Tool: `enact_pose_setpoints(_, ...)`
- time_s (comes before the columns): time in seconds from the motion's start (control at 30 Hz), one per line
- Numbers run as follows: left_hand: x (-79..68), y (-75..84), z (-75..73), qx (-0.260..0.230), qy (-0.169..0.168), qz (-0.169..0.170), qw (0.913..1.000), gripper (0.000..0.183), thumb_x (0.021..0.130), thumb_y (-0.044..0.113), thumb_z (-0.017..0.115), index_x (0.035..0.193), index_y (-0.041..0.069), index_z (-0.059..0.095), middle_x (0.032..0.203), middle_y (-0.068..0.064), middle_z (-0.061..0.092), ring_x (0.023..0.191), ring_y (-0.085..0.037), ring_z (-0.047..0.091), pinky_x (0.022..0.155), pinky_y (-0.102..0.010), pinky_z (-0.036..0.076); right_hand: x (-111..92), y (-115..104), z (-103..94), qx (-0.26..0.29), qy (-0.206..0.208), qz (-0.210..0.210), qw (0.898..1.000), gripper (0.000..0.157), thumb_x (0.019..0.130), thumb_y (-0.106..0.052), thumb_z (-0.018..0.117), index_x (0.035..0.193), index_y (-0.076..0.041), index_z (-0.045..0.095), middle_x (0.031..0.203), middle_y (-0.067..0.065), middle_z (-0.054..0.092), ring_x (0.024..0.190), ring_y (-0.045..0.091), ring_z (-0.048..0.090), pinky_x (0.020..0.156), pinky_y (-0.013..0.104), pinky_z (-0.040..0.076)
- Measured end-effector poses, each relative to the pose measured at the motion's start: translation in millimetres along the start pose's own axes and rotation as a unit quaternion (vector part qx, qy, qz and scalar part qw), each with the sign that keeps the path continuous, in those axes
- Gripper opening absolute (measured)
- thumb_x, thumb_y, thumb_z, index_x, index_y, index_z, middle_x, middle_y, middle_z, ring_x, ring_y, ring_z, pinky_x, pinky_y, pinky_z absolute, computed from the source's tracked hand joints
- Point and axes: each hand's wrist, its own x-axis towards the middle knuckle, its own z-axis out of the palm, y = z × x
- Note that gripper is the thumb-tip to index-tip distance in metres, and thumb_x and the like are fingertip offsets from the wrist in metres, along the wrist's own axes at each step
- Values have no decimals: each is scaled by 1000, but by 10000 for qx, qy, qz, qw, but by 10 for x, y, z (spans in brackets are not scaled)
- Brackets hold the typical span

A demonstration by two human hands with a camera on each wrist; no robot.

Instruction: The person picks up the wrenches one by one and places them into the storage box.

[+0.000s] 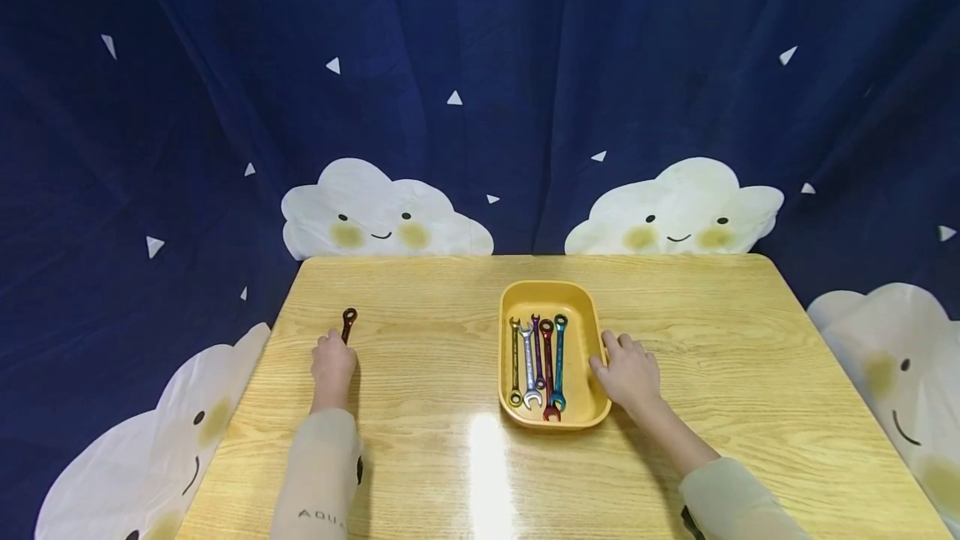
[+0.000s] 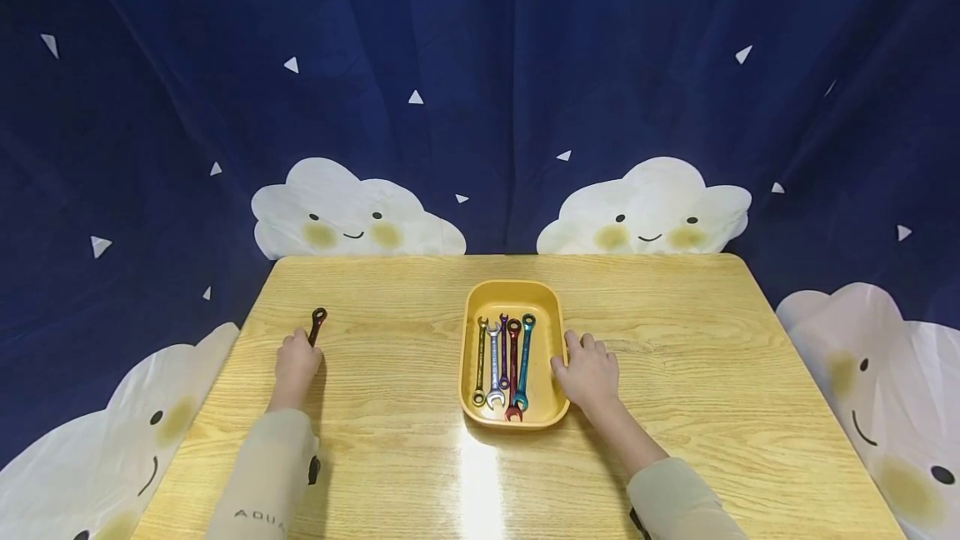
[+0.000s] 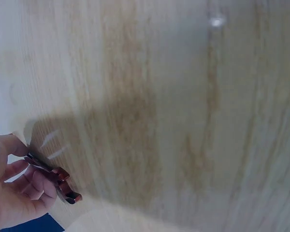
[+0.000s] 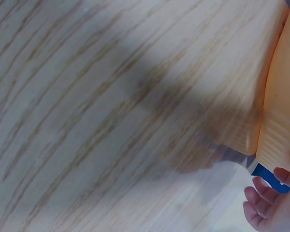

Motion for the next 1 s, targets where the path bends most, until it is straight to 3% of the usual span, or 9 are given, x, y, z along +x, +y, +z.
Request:
enact_pose_setpoints(0.6,22,49,-55,304,-504,-18,9983,44,87,4,43,124,-15,29,115,-39,39,103,-54,43,80,-56,42,9,3,-4,-5,-71,-2,10000,44,86,-36,50,120,-8,47,104,20,53,91,38,51,71,51,40)
enact_pose_setpoints(1.0,25,63,-14,249,-411,-115,9988,39,87,5,42,120,-14,30,112,-38,40,101,-53,44,77,-56,42,7,12,2,44,-73,10,10000,42,85,-36,50,117,-9,48,103,19,53,90,37,51,71,51,39)
